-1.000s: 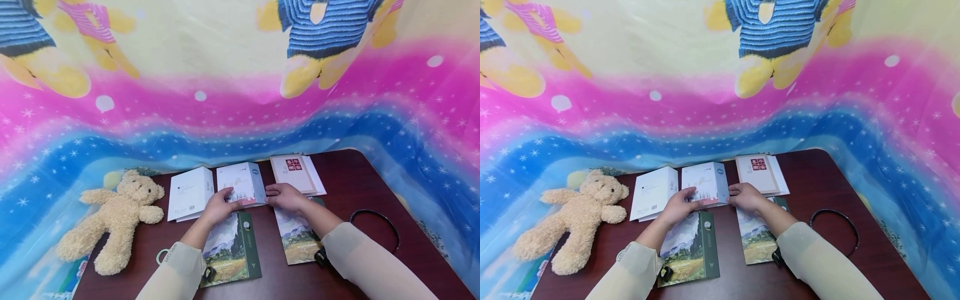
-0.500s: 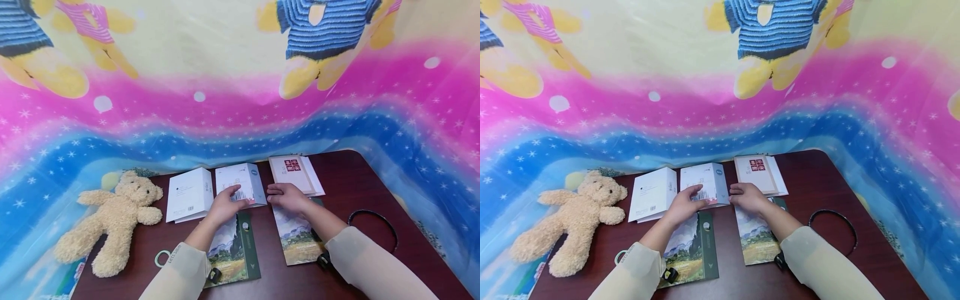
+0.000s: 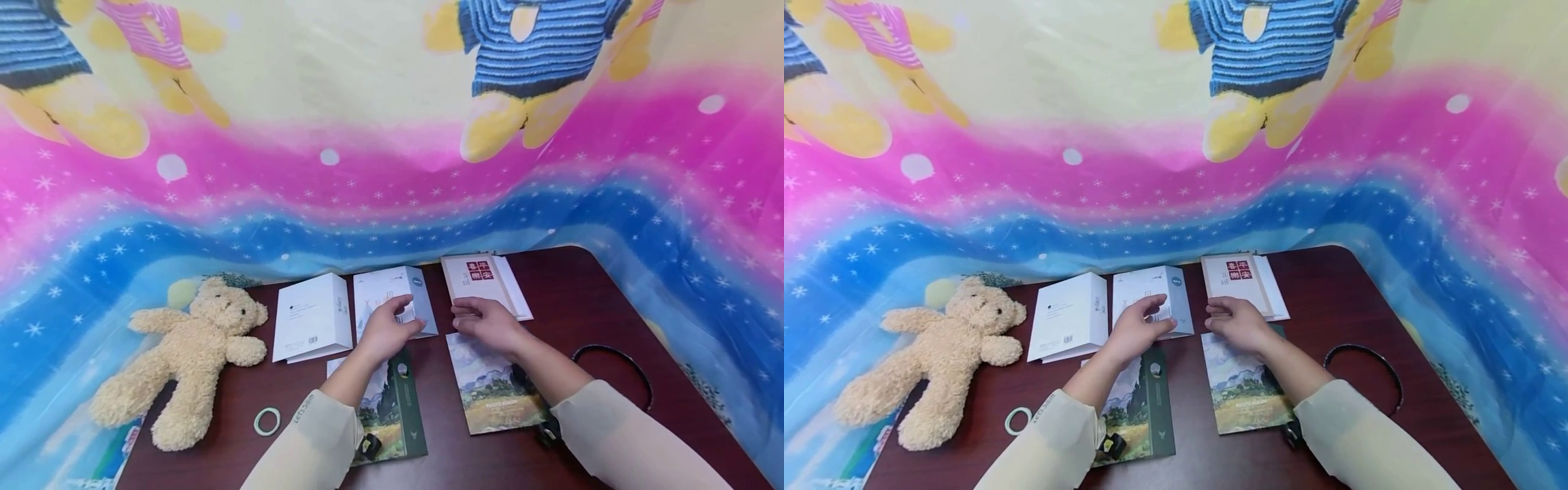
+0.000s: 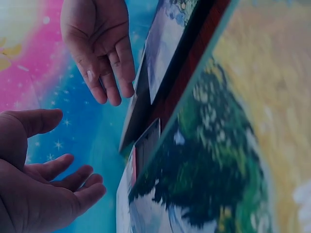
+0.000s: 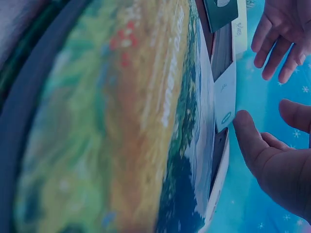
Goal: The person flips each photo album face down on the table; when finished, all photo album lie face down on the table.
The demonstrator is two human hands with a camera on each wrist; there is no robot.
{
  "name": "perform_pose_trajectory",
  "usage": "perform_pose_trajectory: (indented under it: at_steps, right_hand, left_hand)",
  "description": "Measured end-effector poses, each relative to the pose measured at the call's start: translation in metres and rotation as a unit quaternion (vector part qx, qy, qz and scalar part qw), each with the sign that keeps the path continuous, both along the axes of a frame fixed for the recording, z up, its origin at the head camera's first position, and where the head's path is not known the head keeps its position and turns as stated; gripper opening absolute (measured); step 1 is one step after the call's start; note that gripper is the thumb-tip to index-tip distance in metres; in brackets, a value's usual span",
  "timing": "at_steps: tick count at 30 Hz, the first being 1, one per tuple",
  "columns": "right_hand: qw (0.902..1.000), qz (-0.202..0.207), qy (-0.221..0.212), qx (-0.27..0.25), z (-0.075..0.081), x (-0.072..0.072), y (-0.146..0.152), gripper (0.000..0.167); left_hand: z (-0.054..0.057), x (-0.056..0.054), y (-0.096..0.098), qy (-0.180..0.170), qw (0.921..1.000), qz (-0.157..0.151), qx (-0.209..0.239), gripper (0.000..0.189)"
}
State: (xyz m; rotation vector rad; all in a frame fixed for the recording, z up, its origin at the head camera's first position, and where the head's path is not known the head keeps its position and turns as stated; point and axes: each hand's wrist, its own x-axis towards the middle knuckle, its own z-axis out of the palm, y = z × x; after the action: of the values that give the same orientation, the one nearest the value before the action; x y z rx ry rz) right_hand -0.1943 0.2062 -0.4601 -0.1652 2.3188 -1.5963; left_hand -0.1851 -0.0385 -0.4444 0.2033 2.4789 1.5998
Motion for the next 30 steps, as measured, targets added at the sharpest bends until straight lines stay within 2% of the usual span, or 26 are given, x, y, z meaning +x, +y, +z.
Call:
perform_pose_trajectory:
  at_steps: [7,12,21,30]
  right_hand:
    - [0.9998,-0.013,0.015,-0.01,0.001,0.004,0.013,0.059]
    - [0.9993,-0.024,0.009,-0.025,0.003,0.009,0.023,0.061]
    - [0.9987,-0.048,0.018,0.005,0.002,0.015,0.041,0.059]
    - [0.9974,-0.065,0.021,0.023,-0.003,0.021,0.059,0.06]
  left_hand:
    - [0.001,0.0,0.011,-0.01,0.9997,-0.005,0.022,0.06]
    - [0.0,0.0,0.02,-0.023,0.9984,-0.006,0.051,0.063]
    - [-0.001,-0.001,0.032,-0.056,0.996,0.001,0.07,0.059]
    - [-0.014,-0.009,0.039,-0.092,0.988,0.001,0.124,0.06]
